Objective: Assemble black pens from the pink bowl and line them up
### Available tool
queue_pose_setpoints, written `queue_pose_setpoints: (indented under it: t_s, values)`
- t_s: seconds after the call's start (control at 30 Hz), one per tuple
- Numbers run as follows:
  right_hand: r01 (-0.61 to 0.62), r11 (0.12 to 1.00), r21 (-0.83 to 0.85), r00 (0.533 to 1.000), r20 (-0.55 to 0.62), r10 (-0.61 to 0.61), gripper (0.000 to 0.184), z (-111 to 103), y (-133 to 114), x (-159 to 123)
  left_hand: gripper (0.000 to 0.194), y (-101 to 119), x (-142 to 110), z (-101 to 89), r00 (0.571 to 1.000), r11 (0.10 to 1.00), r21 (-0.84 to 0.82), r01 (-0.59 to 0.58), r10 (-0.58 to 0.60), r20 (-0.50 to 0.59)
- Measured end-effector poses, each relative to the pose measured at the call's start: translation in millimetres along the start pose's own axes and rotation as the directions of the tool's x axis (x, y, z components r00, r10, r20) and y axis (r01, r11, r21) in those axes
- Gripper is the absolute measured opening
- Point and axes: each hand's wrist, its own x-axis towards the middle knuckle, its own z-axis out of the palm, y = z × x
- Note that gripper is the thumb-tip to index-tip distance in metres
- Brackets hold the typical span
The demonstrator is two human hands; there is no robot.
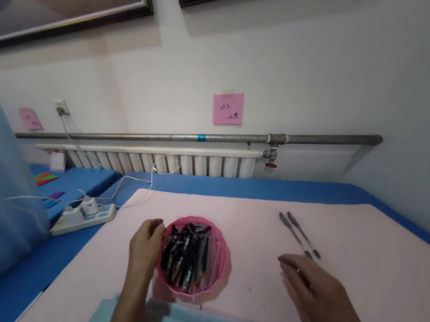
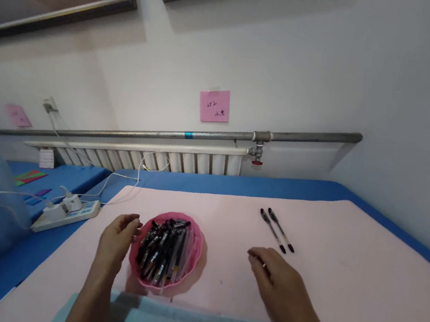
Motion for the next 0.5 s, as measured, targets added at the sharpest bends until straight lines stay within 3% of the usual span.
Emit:
queue_pose_setpoints:
  t_s: [0.1,0.2,0.5]
  values:
    - [0.09,0.994,0.061,0.987,0.129,-0.098,0.02,15,-19,-15,0.024,-7,1,4.6,0.998,0.988,0.143,-0.056,0.051,0.037]
    - [0.112,0.989,0.091,0.971,0.201,-0.129,0.019,22,-21,-22,0.019,-10,1,7.6,0.994,0.973,0.213,-0.09,0.074,0.079]
    - [0.047,0.995,0.092,0.97,0.233,-0.068,0.022,19,-12,-19,0.018,-6,-4,9.1,0.965,0.885,0.426,-0.187,0.086,0.247]
